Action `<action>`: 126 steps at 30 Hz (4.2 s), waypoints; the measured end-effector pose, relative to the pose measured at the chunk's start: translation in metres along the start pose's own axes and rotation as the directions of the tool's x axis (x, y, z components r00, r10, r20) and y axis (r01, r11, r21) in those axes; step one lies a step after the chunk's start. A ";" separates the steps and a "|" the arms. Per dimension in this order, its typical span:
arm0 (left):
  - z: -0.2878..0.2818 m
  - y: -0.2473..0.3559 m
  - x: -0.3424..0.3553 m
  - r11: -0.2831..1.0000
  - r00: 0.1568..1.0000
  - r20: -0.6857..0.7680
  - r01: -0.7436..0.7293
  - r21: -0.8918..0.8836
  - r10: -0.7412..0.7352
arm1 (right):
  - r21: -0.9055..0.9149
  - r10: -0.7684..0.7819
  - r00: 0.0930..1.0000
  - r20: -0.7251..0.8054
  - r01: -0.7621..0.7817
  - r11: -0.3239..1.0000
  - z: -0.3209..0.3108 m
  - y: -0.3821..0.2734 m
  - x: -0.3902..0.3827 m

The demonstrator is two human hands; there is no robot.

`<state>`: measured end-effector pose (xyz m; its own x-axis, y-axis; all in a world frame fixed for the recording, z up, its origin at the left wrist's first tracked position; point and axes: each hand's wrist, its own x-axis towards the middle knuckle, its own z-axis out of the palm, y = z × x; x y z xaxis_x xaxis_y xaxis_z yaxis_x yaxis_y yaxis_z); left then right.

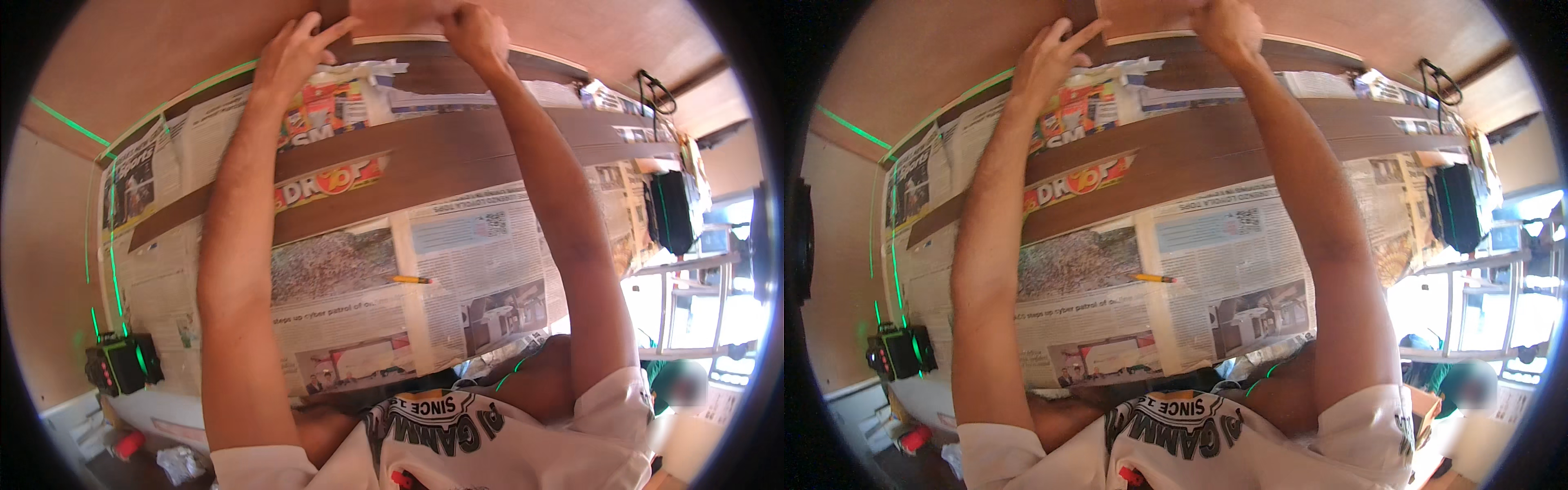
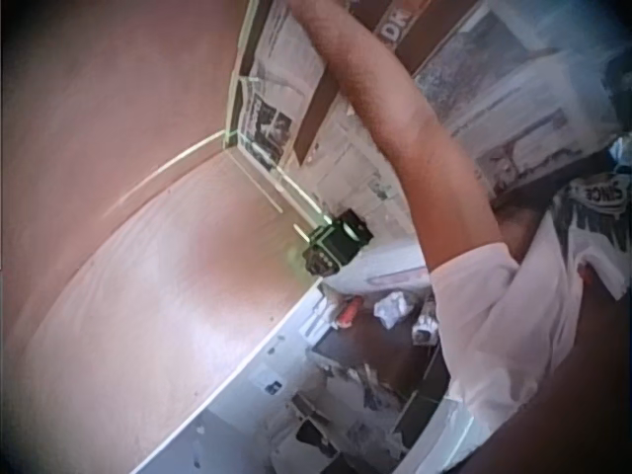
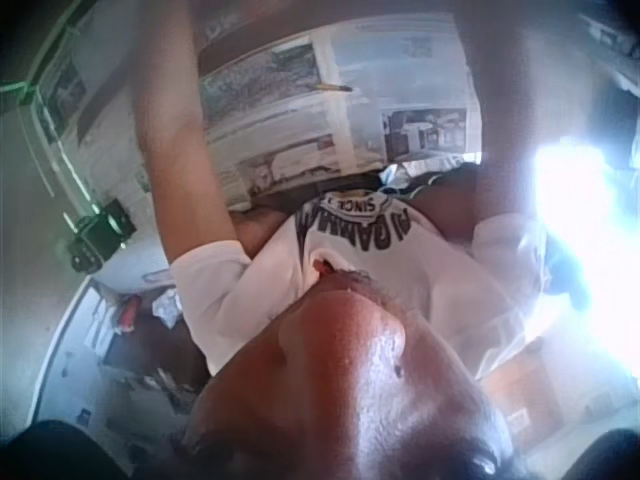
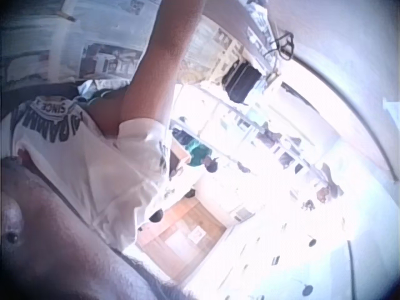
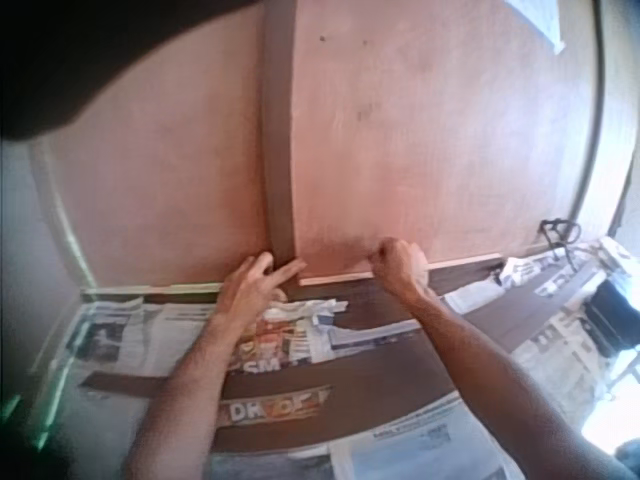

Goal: The person aligns wooden cabinet parts on a wall using a green laser level for guidance. They adjust the position of the wooden pieces and the laser level to ensure proper alignment before securing them.

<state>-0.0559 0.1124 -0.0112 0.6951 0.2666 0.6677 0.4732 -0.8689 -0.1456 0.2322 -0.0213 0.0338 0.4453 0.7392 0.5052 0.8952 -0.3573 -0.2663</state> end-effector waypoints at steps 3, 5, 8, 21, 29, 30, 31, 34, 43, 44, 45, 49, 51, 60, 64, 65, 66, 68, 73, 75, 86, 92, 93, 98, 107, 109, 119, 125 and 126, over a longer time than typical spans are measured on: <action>0.004 -0.023 -0.020 0.998 0.999 -0.051 0.022 0.051 -0.020 | 0.043 0.340 0.938 -0.065 -0.337 0.940 -0.003 0.074 0.003; -0.002 -0.020 -0.020 0.996 0.998 0.006 0.070 -0.056 -0.069 | 0.007 0.455 0.877 -0.154 -0.460 0.888 -0.003 0.150 0.016; -0.009 -0.007 -0.011 0.993 0.993 0.052 0.106 -0.055 -0.103 | -0.098 0.522 0.832 -0.185 -0.545 0.833 0.006 0.264 0.022; -0.023 -0.010 -0.012 0.997 0.996 -0.051 -0.072 0.007 0.072 | 0.436 0.640 0.742 0.200 -0.652 0.620 0.003 0.335 0.028; -0.018 -0.007 -0.011 1.000 1.000 -0.019 -0.015 -0.007 0.015 | 0.339 0.545 0.809 0.221 -0.587 0.735 -0.004 0.320 0.026; -0.018 -0.006 -0.012 1.000 1.000 -0.008 0.001 -0.009 -0.001 | 0.237 0.547 0.796 0.257 -0.601 0.763 -0.005 0.312 0.028; -0.019 -0.005 -0.012 1.000 1.000 0.003 0.017 -0.012 -0.017 | 0.132 0.552 0.781 0.293 -0.605 0.785 -0.007 0.304 0.029; -0.016 0.000 0.001 0.998 0.998 -0.048 -0.043 -0.043 0.041 | -0.270 0.441 0.897 -0.021 -0.429 0.862 -0.009 0.312 0.025; -0.018 -0.004 -0.008 1.000 1.000 -0.019 -0.017 -0.025 0.017 | -0.308 -0.343 0.938 -0.048 0.313 0.899 0.011 0.137 -0.010; -0.018 -0.002 -0.005 0.999 0.999 -0.026 -0.019 -0.030 0.018 | -0.330 -0.462 0.880 -0.110 0.406 0.852 0.021 0.125 -0.011; -0.018 -0.004 -0.009 1.000 1.000 -0.017 -0.014 -0.027 0.014 | -0.220 -0.471 0.879 -0.071 0.447 0.867 0.028 0.089 -0.019; -0.018 -0.003 -0.008 0.998 0.999 -0.038 -0.039 -0.050 0.037 | -0.085 -0.660 0.721 -0.208 0.659 0.747 0.045 -0.026 -0.027; -0.019 -0.004 -0.007 0.997 0.999 -0.035 -0.042 -0.059 0.040 | -0.090 -0.695 0.691 -0.200 0.693 0.715 0.052 -0.050 -0.028; -0.019 0.005 -0.004 0.998 0.999 -0.048 -0.001 -0.062 -0.002 | -0.089 -0.629 0.755 -0.184 0.624 0.776 0.058 -0.066 -0.035; -0.021 0.000 -0.007 0.998 1.000 -0.018 0.002 -0.056 -0.003 | 0.022 -0.438 0.896 -0.074 0.441 0.897 0.042 -0.071 -0.037; -0.024 -0.002 -0.011 0.999 1.000 -0.020 0.001 -0.042 -0.002 | 0.059 -0.347 0.938 0.005 0.346 0.936 0.035 -0.076 -0.037; -0.024 0.000 -0.007 0.999 1.000 -0.030 -0.008 -0.038 0.007 | 0.058 -0.326 0.945 0.012 0.324 0.944 0.027 -0.061 -0.031; -0.028 -0.004 -0.014 1.000 1.000 -0.004 0.011 -0.026 -0.012 | 0.028 -0.258 0.964 -0.069 0.261 0.965 0.030 0.010 -0.007; -0.018 0.008 0.006 0.995 0.998 -0.052 -0.027 -0.091 0.023 | -0.229 0.091 0.946 -0.311 -0.168 0.959 -0.025 0.316 0.055; -0.018 -0.002 -0.010 0.998 0.999 -0.034 -0.014 -0.069 0.011 | -0.216 0.315 0.941 0.127 -0.284 0.934 -0.032 0.309 0.031; -0.015 -0.003 -0.005 0.995 0.999 -0.038 -0.032 -0.093 0.029 | -0.287 0.393 0.898 0.196 -0.331 0.899 -0.010 0.339 0.040; -0.014 -0.003 -0.006 0.995 0.999 -0.049 -0.010 -0.103 0.005 | -0.246 0.390 0.907 0.157 -0.346 0.905 -0.011 0.326 0.032; -0.015 -0.002 -0.005 0.995 0.999 -0.044 -0.003 -0.097 -0.001 | -0.249 0.384 0.908 0.167 -0.338 0.908 -0.011 0.323 0.030; -0.010 0.001 -0.003 0.996 0.997 -0.083 -0.012 -0.086 0.005 | -0.350 0.370 0.922 0.117 -0.310 0.884 -0.012 0.323 0.023; -0.009 0.009 -0.006 0.999 0.990 -0.133 -0.040 0.019 0.042 | -0.345 0.375 0.924 0.069 -0.331 0.878 0.000 0.333 0.026; -0.009 0.010 -0.007 0.999 0.989 -0.143 -0.042 0.011 0.043 | -0.354 0.374 0.923 0.091 -0.321 0.878 0.000 0.337 0.032; -0.006 0.010 -0.009 1.000 0.992 -0.129 -0.009 0.024 0.012 | -0.347 0.400 0.904 0.152 -0.330 0.878 -0.014 0.314 0.030; -0.013 0.007 -0.011 0.999 0.997 -0.080 0.025 0.031 -0.022 | -0.305 -0.144 0.990 -0.014 0.133 0.943 -0.008 0.149 0.004; -0.012 0.008 -0.007 1.000 0.995 -0.095 0.015 0.027 -0.013 | -0.172 -0.258 0.966 0.000 0.254 0.952 -0.002 0.111 -0.002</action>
<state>-0.0631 0.0983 -0.0087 0.6347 0.2370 0.7355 0.4980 -0.8533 -0.1548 0.3306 -0.0641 0.0048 0.1996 0.8063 0.5568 0.9679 -0.2507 0.0161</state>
